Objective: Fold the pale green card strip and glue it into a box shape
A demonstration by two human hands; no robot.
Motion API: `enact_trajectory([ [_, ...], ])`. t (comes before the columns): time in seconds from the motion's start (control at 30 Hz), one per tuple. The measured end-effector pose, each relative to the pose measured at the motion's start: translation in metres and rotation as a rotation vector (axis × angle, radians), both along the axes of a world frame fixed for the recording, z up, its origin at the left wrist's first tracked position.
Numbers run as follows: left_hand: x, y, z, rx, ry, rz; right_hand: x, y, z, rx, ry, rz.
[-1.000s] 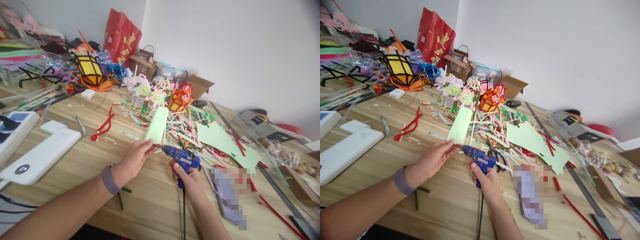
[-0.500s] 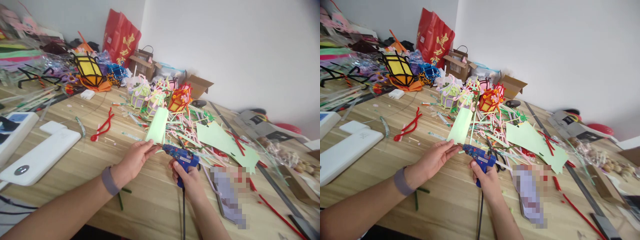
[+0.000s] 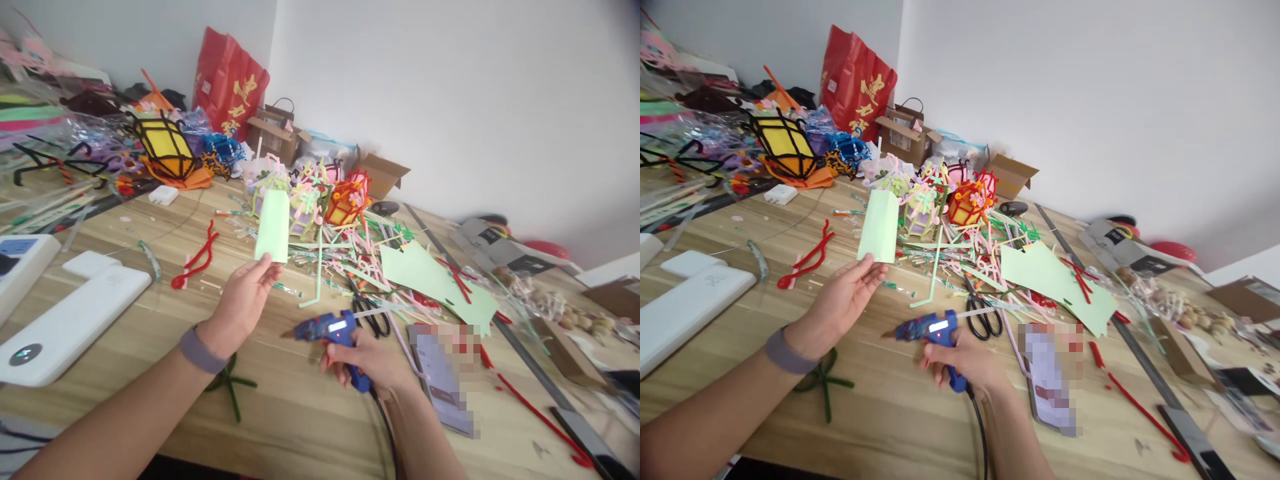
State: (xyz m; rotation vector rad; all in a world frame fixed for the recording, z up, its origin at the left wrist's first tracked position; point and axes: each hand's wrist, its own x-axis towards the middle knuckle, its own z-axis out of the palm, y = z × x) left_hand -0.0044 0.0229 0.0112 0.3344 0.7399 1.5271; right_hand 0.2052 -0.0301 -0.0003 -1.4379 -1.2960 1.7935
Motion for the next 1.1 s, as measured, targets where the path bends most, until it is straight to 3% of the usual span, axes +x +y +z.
enact_trajectory([
  [0.1, -0.003, 0.002, 0.001, 0.011, -0.029, 0.007, -0.007, -0.007, 0.003, -0.100, -0.099, 0.201],
  [0.17, -0.003, 0.002, 0.002, 0.000, -0.048, 0.003, -0.008, -0.012, 0.008, -0.041, -0.290, 0.293],
  [0.3, 0.002, 0.000, 0.000, -0.015, -0.043, -0.026, -0.001, -0.009, 0.030, 0.407, -0.913, 0.311],
  [0.4, 0.004, -0.001, -0.003, -0.017, -0.036, -0.063, -0.001, 0.015, 0.037, 0.789, -1.109, 0.246],
  [0.47, 0.005, -0.001, -0.005, -0.013, -0.033, -0.068, -0.007, 0.038, 0.030, 1.017, -1.128, 0.321],
  [0.53, 0.005, -0.001, -0.006, -0.009, -0.027, -0.070, -0.014, 0.059, 0.016, 1.100, -1.123, 0.484],
  [0.67, 0.007, -0.001, -0.006, -0.008, -0.016, -0.094, -0.019, 0.077, -0.005, 1.200, -1.169, 0.488],
  [0.73, 0.008, -0.001, -0.007, -0.006, -0.006, -0.094, -0.019, 0.074, -0.002, 1.355, -1.151, 0.448],
  [0.87, 0.010, -0.003, -0.007, -0.014, 0.021, -0.092, -0.024, 0.059, 0.019, 1.624, -0.999, 0.318],
  [0.97, 0.012, -0.006, -0.005, -0.001, 0.010, -0.125, -0.035, 0.048, 0.032, 1.685, -0.880, 0.234],
  [1.1, 0.015, -0.011, -0.003, 0.030, 0.019, -0.178, -0.044, 0.043, 0.035, 1.677, -0.820, 0.167],
])
